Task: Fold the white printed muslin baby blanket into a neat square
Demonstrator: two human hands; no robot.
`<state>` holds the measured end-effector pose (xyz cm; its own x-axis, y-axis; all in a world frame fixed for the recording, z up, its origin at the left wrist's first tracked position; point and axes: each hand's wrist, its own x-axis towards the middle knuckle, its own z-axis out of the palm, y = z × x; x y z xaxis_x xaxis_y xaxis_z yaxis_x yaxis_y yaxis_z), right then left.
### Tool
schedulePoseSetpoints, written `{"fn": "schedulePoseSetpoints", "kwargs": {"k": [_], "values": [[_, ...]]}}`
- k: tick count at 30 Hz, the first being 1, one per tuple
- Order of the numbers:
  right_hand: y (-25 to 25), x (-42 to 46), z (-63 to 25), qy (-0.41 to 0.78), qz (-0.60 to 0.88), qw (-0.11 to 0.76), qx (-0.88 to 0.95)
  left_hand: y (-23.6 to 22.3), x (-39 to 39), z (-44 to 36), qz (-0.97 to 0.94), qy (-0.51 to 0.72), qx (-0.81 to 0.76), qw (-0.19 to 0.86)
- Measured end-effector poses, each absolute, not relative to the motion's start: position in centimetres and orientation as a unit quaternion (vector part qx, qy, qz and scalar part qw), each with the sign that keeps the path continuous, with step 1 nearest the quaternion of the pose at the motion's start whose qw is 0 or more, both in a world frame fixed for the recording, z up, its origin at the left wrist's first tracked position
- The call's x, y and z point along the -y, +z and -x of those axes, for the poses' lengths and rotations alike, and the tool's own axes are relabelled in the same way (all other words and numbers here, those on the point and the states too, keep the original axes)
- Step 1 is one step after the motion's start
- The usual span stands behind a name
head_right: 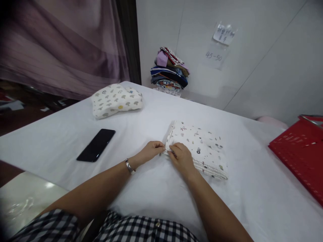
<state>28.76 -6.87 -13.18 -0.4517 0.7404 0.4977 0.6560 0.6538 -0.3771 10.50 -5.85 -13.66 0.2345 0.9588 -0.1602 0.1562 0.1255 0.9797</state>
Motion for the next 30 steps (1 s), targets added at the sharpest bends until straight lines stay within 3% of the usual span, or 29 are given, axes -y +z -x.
{"fn": "schedulePoseSetpoints", "kwargs": {"k": [22,30], "values": [[-13.16,6.79,-28.57,0.193,0.445,0.363,0.796,-13.56,5.93,-10.31,-0.569,0.358,-0.475,0.567],[-13.12,7.18,-28.35,0.081,0.431,0.358,0.824,-13.90,5.83,-10.53,-0.571,0.348,-0.499,0.551]]}}
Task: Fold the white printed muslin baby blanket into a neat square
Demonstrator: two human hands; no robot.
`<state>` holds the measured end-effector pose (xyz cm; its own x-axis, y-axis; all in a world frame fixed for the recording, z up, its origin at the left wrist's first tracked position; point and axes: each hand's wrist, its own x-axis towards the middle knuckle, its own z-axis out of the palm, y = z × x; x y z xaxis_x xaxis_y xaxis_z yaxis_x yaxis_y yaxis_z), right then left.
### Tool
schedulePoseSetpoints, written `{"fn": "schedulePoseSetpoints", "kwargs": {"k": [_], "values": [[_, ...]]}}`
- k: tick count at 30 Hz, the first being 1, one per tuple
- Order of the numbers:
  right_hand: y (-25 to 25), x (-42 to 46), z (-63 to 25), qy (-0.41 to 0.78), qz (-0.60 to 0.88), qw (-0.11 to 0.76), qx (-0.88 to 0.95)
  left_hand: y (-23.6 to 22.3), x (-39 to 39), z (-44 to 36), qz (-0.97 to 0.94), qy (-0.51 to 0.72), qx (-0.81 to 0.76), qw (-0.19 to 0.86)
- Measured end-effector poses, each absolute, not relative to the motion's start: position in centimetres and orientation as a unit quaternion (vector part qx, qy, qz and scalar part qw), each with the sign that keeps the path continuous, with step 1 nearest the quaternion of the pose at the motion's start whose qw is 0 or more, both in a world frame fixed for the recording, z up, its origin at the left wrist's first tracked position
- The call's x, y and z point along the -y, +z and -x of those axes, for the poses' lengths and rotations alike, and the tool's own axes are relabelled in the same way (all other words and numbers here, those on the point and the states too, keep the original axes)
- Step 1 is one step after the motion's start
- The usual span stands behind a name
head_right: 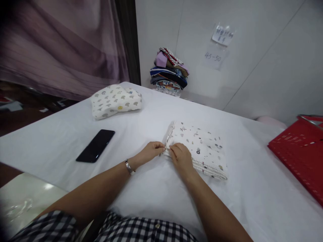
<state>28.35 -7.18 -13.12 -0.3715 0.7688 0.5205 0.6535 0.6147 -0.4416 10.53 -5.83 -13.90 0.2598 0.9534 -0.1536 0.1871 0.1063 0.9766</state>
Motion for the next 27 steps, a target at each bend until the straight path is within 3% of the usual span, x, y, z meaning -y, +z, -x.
{"fn": "schedulePoseSetpoints", "kwargs": {"k": [21,27], "values": [[-13.3,7.1,-28.2,0.067,0.436,0.300,0.846,-13.4,5.9,-10.5,-0.570,0.340,-0.506,0.550],[-13.4,7.0,-28.3,0.163,0.458,0.349,0.801,-12.7,6.2,-10.4,-0.564,0.342,-0.474,0.583]]}}
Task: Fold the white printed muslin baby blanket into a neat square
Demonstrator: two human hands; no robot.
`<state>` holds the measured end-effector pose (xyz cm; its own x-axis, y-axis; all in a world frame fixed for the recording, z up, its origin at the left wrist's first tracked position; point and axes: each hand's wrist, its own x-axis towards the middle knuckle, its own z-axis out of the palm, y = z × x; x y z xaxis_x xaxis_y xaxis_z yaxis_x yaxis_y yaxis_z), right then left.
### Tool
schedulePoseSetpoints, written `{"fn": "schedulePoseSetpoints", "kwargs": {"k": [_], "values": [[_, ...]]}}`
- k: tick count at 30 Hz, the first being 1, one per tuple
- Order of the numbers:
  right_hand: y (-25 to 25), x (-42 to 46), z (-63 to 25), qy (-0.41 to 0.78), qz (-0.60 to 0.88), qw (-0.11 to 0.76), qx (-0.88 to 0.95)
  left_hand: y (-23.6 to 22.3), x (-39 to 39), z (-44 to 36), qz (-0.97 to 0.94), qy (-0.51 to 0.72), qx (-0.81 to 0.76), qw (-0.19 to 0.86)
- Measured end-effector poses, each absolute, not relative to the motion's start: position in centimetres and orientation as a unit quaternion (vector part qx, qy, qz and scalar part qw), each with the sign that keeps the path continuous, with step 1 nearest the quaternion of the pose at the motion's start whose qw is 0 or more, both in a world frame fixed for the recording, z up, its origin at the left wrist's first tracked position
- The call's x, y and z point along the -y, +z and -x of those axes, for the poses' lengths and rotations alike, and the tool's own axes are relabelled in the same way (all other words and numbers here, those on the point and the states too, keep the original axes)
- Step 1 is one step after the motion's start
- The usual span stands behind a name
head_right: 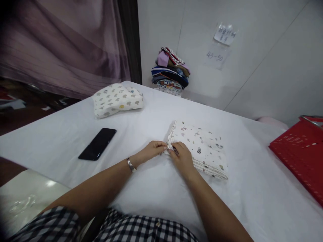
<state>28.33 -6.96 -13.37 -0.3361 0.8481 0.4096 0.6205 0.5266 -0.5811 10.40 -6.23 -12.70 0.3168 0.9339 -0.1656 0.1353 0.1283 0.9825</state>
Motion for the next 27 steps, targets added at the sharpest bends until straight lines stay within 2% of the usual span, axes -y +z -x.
{"fn": "schedulePoseSetpoints", "kwargs": {"k": [3,7,16,23,27], "values": [[-13.2,6.9,-28.5,0.193,0.463,0.381,0.777,-13.0,5.9,-10.2,-0.567,0.355,-0.465,0.579],[-12.9,6.8,-28.6,0.202,0.468,0.413,0.755,-14.0,5.1,-9.7,-0.569,0.380,-0.507,0.524],[-13.0,7.0,-28.4,0.157,0.459,0.372,0.791,-13.1,5.9,-9.6,-0.644,0.294,-0.549,0.444],[-13.2,7.0,-28.3,0.081,0.440,0.282,0.849,-13.9,5.5,-9.9,-0.620,0.329,-0.502,0.505],[-13.0,7.1,-28.2,0.122,0.462,0.304,0.824,-13.7,5.4,-9.8,-0.597,0.337,-0.470,0.556]]}}
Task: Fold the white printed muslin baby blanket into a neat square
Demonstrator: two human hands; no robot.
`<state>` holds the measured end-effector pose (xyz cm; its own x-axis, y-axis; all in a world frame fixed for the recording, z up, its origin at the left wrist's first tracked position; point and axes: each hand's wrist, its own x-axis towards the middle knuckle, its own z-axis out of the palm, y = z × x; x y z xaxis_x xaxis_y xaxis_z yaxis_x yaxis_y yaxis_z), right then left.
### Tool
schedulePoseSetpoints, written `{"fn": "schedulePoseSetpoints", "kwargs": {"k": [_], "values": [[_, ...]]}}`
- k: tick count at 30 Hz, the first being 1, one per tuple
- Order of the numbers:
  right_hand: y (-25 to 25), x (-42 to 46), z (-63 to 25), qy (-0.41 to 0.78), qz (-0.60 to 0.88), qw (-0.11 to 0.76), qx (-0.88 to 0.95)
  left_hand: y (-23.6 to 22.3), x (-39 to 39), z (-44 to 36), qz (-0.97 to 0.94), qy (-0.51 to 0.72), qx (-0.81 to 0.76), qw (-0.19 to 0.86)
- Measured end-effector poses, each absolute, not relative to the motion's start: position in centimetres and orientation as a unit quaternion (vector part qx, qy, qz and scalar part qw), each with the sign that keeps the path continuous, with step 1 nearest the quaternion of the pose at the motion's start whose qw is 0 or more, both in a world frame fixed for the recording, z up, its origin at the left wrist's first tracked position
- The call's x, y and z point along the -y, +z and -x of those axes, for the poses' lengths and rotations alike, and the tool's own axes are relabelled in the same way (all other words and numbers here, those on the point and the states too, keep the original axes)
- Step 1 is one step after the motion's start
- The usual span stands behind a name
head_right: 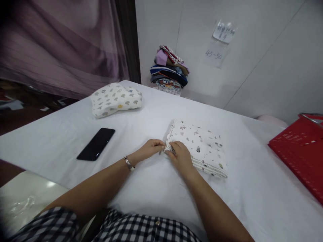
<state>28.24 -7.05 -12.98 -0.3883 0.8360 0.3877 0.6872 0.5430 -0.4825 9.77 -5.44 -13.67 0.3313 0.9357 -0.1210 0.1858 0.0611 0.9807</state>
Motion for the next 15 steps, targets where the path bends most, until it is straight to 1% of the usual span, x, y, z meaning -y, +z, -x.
{"fn": "schedulePoseSetpoints", "kwargs": {"k": [5,10,13,15], "values": [[-13.11,6.70,-28.50,0.220,0.476,0.341,0.780,-13.01,5.67,-9.68,-0.566,0.344,-0.461,0.590],[-13.62,6.16,-28.94,0.268,0.469,0.359,0.761,-13.34,5.72,-9.85,-0.593,0.340,-0.427,0.592],[-13.77,6.06,-29.02,0.273,0.462,0.362,0.762,-13.54,5.99,-10.06,-0.625,0.334,-0.429,0.561],[-13.79,6.10,-28.97,0.266,0.461,0.356,0.768,-13.45,6.28,-10.21,-0.661,0.325,-0.451,0.504]]}}
